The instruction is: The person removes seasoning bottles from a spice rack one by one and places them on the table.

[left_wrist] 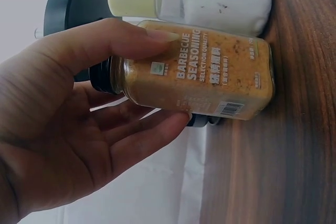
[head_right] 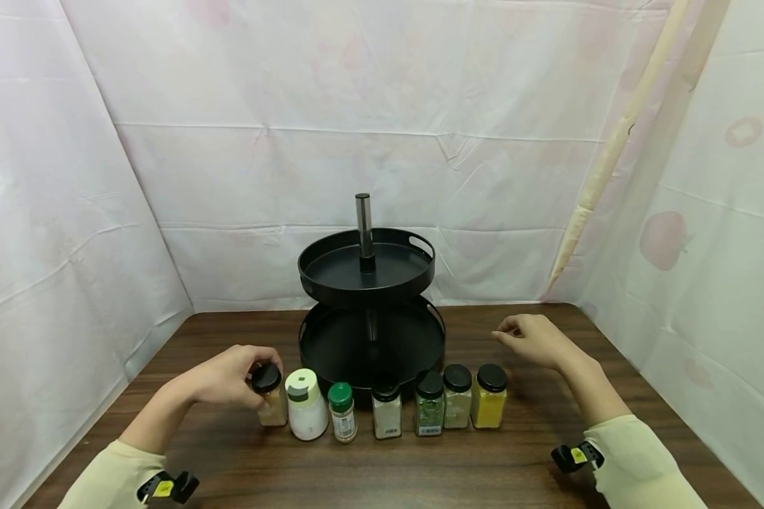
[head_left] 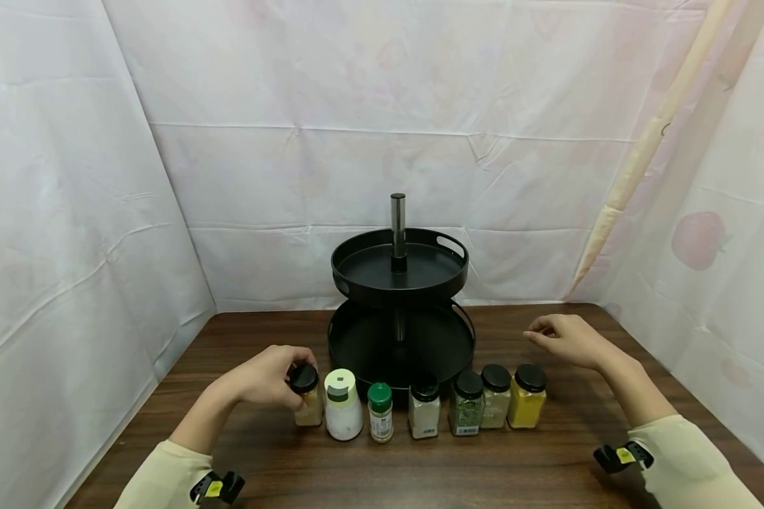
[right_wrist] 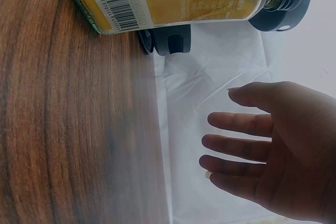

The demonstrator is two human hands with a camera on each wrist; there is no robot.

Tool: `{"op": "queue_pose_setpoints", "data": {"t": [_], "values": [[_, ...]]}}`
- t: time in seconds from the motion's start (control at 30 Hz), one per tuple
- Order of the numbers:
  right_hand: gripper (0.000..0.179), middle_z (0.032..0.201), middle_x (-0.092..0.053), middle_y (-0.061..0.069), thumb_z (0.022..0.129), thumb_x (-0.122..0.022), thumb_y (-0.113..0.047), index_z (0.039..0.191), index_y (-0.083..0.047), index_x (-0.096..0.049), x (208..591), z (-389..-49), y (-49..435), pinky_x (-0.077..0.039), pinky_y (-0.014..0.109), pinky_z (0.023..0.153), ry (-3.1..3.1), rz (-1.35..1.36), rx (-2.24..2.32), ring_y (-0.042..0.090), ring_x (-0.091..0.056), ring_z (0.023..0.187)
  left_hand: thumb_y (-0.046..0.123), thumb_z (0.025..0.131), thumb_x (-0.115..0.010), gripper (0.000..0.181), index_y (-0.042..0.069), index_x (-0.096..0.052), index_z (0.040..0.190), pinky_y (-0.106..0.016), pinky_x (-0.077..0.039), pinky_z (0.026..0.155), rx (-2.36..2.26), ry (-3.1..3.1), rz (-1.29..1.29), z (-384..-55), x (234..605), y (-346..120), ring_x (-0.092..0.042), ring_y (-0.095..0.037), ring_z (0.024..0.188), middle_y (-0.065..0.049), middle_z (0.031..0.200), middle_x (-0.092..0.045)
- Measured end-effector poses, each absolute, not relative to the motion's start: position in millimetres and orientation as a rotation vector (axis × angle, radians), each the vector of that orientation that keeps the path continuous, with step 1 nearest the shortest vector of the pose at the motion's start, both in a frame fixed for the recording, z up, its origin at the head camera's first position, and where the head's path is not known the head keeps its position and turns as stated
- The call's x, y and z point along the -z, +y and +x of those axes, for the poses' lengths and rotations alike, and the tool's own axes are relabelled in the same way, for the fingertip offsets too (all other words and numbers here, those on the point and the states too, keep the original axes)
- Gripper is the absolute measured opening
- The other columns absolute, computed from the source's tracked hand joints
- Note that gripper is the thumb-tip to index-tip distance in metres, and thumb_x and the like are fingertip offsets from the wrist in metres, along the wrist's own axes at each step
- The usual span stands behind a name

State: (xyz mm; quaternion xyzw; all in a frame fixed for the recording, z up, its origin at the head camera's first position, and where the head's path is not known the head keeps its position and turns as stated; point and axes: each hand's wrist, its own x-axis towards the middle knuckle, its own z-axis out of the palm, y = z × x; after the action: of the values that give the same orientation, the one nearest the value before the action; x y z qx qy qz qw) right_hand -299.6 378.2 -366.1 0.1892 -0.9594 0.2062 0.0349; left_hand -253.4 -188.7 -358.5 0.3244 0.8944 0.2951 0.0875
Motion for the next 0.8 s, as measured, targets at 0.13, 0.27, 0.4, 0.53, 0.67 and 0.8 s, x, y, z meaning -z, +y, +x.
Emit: {"op": "queue_pose_setpoints", "data": {"t": [0.13, 0.27, 0.4, 0.53, 0.67, 0.8], "values": [[0.027, 0.106, -0.076, 0.001, 0.108, -0.065, -0.031, 0.118, -0.009, -0.076, 366.1, -299.3, 378.4, -0.059, 0.050, 0.081, -2.947, 0.584, -0.635, 0.030, -0.072, 0.102, 0.005, 0.068, -0.089, 0.044, 0.017, -0.067, 0.104, -0.029, -0.050, 0.067, -0.876, 2.662, 0.951, -252.6, 359.8, -188.4, -0.058, -0.014, 0.077, 0.003, 0.090, -0.065], [0.028, 0.106, -0.076, 0.001, 0.108, -0.065, -0.032, 0.118, -0.009, -0.076, 365.5, -298.8, 378.7, -0.059, 0.050, 0.080, -2.946, 0.585, -0.636, 0.030, -0.072, 0.101, 0.005, 0.067, -0.091, 0.045, 0.017, -0.067, 0.104, -0.030, -0.049, 0.068, -0.887, 2.650, 0.930, -252.1, 359.3, -187.8, -0.059, -0.016, 0.078, 0.002, 0.090, -0.066], [0.029, 0.106, -0.076, 0.001, 0.108, -0.064, -0.033, 0.118, -0.009, -0.076, 365.3, -298.7, 378.4, -0.059, 0.050, 0.080, -2.947, 0.586, -0.640, 0.030, -0.072, 0.102, 0.004, 0.068, -0.091, 0.045, 0.017, -0.067, 0.104, -0.030, -0.049, 0.069, -0.881, 2.635, 0.923, -252.5, 359.1, -187.7, -0.059, -0.017, 0.079, 0.002, 0.091, -0.066], [0.028, 0.107, -0.076, 0.002, 0.108, -0.064, -0.032, 0.117, -0.009, -0.077, 365.1, -299.1, 378.0, -0.059, 0.050, 0.081, -2.946, 0.587, -0.639, 0.030, -0.072, 0.102, 0.003, 0.068, -0.090, 0.045, 0.017, -0.067, 0.105, -0.029, -0.048, 0.067, -0.878, 2.624, 0.924, -253.4, 359.1, -187.6, -0.058, -0.016, 0.078, 0.002, 0.090, -0.065], [0.028, 0.107, -0.076, 0.002, 0.108, -0.064, -0.032, 0.117, -0.009, -0.077, 364.6, -299.6, 377.8, -0.059, 0.050, 0.081, -2.945, 0.587, -0.637, 0.030, -0.073, 0.102, 0.002, 0.069, -0.089, 0.045, 0.015, -0.066, 0.106, -0.029, -0.047, 0.068, -0.887, 2.607, 0.929, -254.0, 358.7, -187.6, -0.057, -0.016, 0.079, 0.001, 0.091, -0.065], [0.029, 0.107, -0.076, 0.002, 0.108, -0.064, -0.033, 0.117, -0.009, -0.077, 364.1, -300.3, 378.3, -0.059, 0.050, 0.081, -2.948, 0.584, -0.637, 0.030, -0.072, 0.102, 0.002, 0.070, -0.088, 0.046, 0.013, -0.066, 0.108, -0.029, -0.047, 0.069, -0.898, 2.587, 0.950, -254.4, 357.2, -186.3, -0.056, -0.016, 0.080, 0.000, 0.093, -0.064]]}}
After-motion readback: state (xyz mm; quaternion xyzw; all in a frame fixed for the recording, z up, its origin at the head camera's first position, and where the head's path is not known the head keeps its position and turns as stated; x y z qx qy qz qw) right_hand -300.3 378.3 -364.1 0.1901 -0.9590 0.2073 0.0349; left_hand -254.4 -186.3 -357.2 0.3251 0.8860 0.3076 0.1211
